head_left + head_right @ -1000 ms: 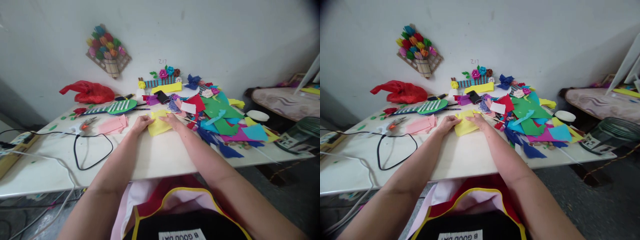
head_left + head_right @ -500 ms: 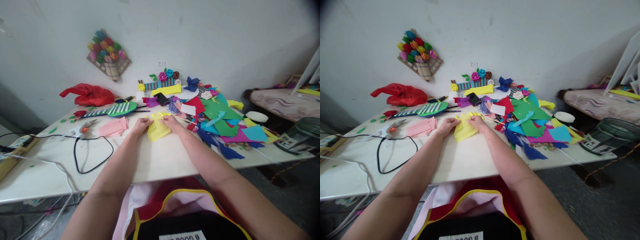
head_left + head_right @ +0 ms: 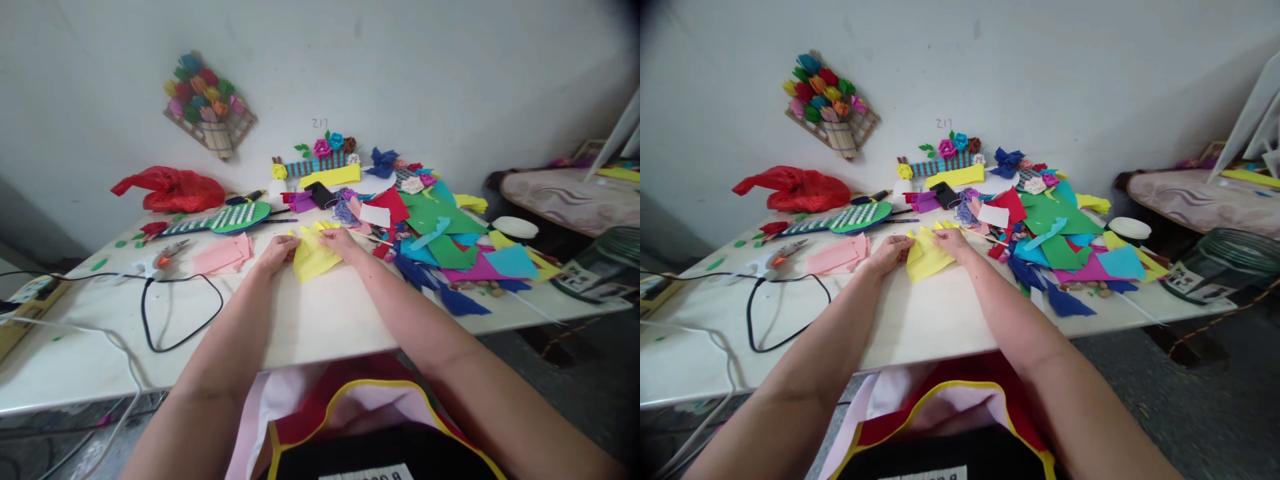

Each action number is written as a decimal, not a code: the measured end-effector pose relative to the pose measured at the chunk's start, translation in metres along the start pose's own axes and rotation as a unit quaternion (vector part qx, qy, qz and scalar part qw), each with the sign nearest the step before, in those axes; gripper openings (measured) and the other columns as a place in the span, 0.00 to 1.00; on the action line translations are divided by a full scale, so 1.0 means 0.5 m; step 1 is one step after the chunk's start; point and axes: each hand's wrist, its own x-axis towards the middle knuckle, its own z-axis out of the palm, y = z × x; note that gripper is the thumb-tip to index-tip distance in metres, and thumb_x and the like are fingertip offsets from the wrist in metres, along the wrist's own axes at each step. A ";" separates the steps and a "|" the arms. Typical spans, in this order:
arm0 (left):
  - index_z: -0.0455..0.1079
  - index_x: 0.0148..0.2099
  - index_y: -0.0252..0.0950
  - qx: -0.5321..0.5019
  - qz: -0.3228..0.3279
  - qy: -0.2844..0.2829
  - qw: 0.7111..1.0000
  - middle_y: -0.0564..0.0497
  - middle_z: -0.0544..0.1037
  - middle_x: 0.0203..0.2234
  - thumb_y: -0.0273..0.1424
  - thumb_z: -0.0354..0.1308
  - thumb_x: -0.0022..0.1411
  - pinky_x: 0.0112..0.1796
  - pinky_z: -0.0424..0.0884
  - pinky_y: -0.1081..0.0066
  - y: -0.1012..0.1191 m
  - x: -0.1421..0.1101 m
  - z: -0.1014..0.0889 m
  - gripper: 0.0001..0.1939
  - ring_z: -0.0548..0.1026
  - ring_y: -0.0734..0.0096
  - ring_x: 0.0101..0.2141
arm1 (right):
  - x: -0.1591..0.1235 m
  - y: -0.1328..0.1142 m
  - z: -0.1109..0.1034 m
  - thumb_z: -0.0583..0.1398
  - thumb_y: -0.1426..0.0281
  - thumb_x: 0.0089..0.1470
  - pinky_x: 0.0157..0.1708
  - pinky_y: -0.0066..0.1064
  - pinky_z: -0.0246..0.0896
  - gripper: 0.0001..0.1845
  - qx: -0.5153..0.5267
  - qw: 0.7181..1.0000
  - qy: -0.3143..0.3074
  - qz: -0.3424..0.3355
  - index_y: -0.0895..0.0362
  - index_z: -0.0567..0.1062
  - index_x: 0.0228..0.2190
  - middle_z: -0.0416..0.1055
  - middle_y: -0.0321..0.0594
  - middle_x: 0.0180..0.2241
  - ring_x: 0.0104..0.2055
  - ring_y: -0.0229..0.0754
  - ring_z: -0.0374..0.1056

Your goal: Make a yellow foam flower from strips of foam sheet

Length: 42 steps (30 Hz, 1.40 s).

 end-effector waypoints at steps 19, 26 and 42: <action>0.62 0.25 0.33 -0.042 0.003 0.018 0.999 0.54 0.67 0.16 0.34 0.60 0.45 0.18 0.57 0.78 0.006 -0.001 0.008 0.11 0.65 0.79 0.16 | -0.024 -0.039 -0.003 0.55 0.75 0.37 0.26 0.24 0.52 0.20 -0.103 0.992 -0.067 -0.039 0.62 0.78 0.35 0.71 0.36 0.21 0.23 0.32 0.57; 0.63 0.26 0.33 -0.048 0.001 0.018 0.999 0.54 0.68 0.16 0.33 0.60 0.45 0.20 0.60 0.77 0.007 -0.003 0.012 0.11 0.67 0.78 0.18 | -0.015 -0.028 -0.007 0.54 0.75 0.38 0.30 0.26 0.53 0.21 -0.141 0.985 -0.076 -0.067 0.60 0.78 0.35 0.73 0.38 0.27 0.27 0.34 0.59; 0.66 0.28 0.32 0.014 -0.013 0.024 1.000 0.52 0.70 0.17 0.44 0.61 0.44 0.17 0.57 0.78 0.012 -0.007 0.015 0.19 0.66 0.78 0.16 | -0.005 -0.018 -0.006 0.51 0.79 0.37 0.39 0.30 0.56 0.22 -0.168 0.971 -0.110 -0.131 0.57 0.79 0.34 0.73 0.39 0.35 0.36 0.39 0.65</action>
